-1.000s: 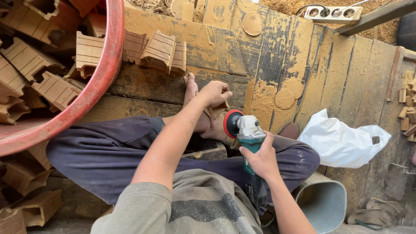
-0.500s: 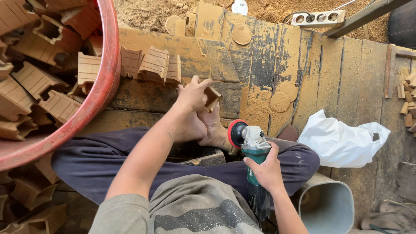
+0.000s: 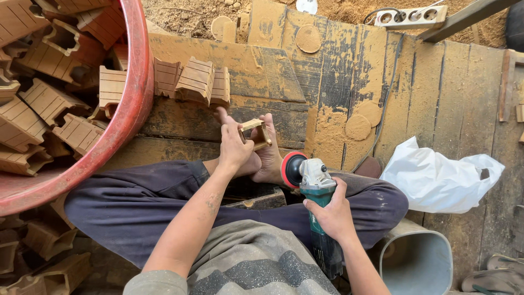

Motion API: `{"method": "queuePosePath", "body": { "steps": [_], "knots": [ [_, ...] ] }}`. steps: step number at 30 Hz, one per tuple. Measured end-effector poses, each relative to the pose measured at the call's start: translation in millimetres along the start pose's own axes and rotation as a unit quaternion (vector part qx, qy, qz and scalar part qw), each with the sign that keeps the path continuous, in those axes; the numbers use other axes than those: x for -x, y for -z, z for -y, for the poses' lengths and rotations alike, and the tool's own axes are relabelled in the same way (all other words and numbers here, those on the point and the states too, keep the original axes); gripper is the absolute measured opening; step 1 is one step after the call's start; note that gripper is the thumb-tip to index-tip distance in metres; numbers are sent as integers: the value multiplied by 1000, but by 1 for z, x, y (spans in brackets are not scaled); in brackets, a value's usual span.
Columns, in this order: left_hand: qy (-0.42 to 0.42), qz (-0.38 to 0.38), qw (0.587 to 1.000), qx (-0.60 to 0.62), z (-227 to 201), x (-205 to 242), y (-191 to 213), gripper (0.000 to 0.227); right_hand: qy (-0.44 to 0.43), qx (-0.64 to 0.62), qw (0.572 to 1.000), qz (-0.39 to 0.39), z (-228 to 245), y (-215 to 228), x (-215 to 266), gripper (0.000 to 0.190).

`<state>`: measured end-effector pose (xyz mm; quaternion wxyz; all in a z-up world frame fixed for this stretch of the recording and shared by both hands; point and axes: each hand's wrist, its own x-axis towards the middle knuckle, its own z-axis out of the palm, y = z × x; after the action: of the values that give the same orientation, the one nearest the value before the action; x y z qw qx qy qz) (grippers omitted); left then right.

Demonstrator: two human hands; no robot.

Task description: The person uses an angle grinder with a sanding disc to smooth the surfaces and edges of small, interlocking wooden components, picking them from a red bucket and placing them on a wooden platform.

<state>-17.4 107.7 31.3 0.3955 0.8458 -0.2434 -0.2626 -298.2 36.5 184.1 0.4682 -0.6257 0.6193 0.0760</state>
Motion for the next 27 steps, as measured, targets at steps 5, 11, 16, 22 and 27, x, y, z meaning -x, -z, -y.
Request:
{"method": "queuePosePath", "body": {
  "steps": [5,11,16,22,27],
  "knots": [
    [-23,38,994,-102,-43,6,34,37,-2,20,1000,16,6,-3,-4,100],
    [-316,136,934,-96,-47,-52,33,37,28,50,998,21,14,-9,-10,99],
    [-176,291,926,-165,-21,-96,-15,17,11,13,1000,26,33,-8,-11,101],
    [-130,282,946,-89,-10,-92,-31,16,13,10,999,32,41,-8,-23,102],
    [-98,278,953,-67,-7,-85,-35,17,36,26,998,43,51,-14,-27,104]
  ]
}}
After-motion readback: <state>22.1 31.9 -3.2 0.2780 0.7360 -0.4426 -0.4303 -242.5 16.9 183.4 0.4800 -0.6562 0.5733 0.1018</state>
